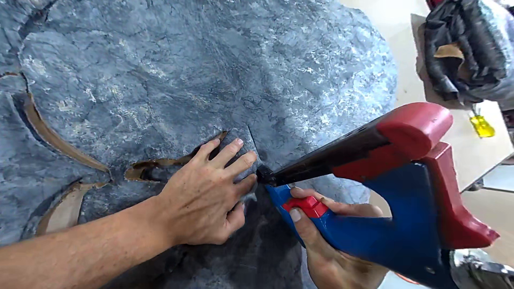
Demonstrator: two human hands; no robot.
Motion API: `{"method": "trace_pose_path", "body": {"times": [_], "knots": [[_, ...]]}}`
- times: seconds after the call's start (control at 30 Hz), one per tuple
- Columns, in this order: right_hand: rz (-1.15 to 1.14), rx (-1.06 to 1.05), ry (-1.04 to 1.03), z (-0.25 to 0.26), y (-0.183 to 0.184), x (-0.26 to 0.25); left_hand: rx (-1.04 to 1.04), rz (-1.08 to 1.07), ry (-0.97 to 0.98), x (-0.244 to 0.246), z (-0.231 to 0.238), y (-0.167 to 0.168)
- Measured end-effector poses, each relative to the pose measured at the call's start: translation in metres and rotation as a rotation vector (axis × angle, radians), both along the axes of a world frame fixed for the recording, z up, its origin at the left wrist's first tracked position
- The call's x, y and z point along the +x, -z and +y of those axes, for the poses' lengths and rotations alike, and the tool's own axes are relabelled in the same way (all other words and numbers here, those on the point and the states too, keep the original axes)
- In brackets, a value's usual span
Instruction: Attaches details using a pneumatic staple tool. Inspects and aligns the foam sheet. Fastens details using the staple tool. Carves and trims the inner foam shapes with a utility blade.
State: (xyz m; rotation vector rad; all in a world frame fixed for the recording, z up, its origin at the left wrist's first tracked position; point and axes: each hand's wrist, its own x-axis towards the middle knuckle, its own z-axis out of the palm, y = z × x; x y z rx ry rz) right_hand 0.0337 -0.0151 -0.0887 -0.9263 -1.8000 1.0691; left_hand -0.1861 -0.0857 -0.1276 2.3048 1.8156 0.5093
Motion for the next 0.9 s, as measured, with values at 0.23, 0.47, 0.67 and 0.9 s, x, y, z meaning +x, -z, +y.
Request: {"method": "trace_pose_path", "body": {"times": [0.23,0.47,0.67,0.9], "knots": [[-0.043,-0.021,-0.203,0.035,0.001,0.02,-0.004,-0.04,-0.02,0.001,0.002,0.002],[-0.098,0.046,-0.263,0.055,0.008,0.04,-0.006,-0.061,-0.025,0.002,0.002,0.002],[-0.103,0.064,-0.373,0.052,0.011,0.041,-0.012,-0.045,-0.015,0.001,0.002,-0.002],[-0.121,0.085,-0.207,0.04,0.014,0.037,-0.027,-0.039,-0.018,0.004,0.002,-0.001]]}}
